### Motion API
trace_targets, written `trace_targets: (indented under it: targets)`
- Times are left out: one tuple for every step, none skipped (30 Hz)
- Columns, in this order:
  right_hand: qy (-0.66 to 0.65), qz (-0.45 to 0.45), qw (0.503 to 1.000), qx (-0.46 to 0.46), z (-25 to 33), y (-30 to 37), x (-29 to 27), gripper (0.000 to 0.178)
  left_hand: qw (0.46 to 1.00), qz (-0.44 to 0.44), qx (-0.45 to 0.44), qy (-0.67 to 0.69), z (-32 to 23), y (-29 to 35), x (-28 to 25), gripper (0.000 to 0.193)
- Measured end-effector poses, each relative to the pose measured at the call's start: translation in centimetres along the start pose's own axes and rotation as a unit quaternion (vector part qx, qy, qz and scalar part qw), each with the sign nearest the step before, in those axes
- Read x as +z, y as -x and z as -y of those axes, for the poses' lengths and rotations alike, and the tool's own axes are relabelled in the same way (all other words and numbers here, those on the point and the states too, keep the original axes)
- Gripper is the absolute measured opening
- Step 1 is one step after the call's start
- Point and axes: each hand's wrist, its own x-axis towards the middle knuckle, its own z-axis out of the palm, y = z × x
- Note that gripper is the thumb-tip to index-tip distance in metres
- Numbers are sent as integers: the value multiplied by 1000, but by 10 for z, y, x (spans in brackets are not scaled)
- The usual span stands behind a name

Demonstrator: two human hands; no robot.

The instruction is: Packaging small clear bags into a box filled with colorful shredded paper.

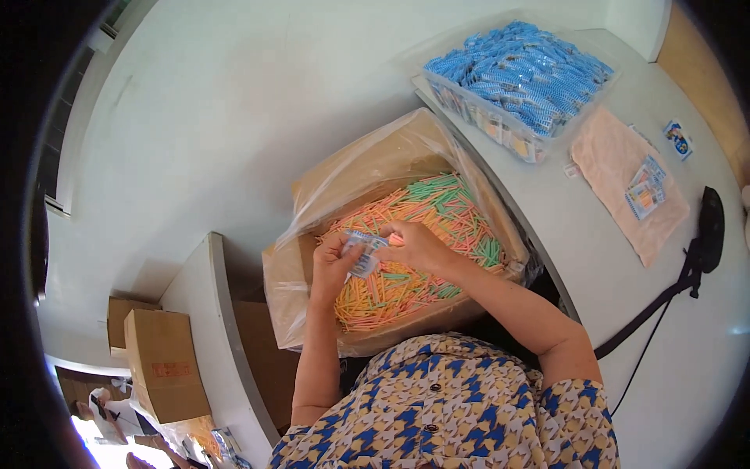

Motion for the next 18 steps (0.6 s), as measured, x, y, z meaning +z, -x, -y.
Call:
trace_targets:
  targets:
    - [27, 31, 998, 39, 7, -2, -5, 34, 997, 65, -5, 44, 0, 0, 5, 8]
    - [54, 62, 994, 77, 13, -3, -10, 31, 996, 67, -3, 51, 1, -1, 10, 8]
    - [62, 61, 993, 79, 12, -4, -15, 31, 994, 74, -13, 80, 2, -3, 17, 10]
    - [58, 30, 996, 59, 11, -4, -20, 30, 991, 80, -24, 109, 4, -5, 23, 12]
    - [55, 1, 998, 38, 12, -4, -23, 29, 990, 80, -21, 118, 11, -7, 25, 12]
    - [64, 4, 997, 40, 14, -3, -25, 29, 992, 79, -5, 97, 20, -10, 28, 13]
    - [44, -9, 998, 43, 17, 0, -25, 30, 994, 77, 12, 77, 28, -12, 31, 14]
    - [25, -21, 998, 47, 22, 1, -27, 32, 993, 75, 13, 89, 32, -14, 35, 14]
    - [35, -12, 998, 50, 30, 2, -32, 32, 996, 50, 26, 67, 35, -13, 35, 14]
    - [-76, -30, 975, 206, 41, 4, -39, 32, 998, 23, 38, 45, 39, -13, 35, 14]
    - [-180, -54, 916, 356, 48, 6, -46, 34, 997, 17, 37, 58, 42, -12, 35, 14]
    - [-169, -52, 916, 360, 43, 8, -49, 34, 998, 21, 37, 54, 42, -13, 34, 13]
    - [-258, -71, 916, 299, 32, 12, -51, 34, 998, 24, 36, 51, 43, -13, 35, 12]
    - [-347, -91, 904, 233, 26, 14, -51, 34, 997, 22, 35, 61, 40, -13, 37, 12]
    - [-338, -90, 906, 238, 21, 14, -50, 34, 994, 25, 24, 104, 36, -12, 39, 9]
    - [-302, -137, 921, 207, 16, 13, -48, 34, 989, 29, 14, 146, 34, -12, 42, 7]
    - [-266, -178, 931, 173, 19, 9, -44, 34, 988, 25, 13, 153, 36, -12, 40, 7]
    - [-261, -174, 933, 176, 24, 7, -46, 34, 985, 39, 1, 169, 38, -12, 38, 7]
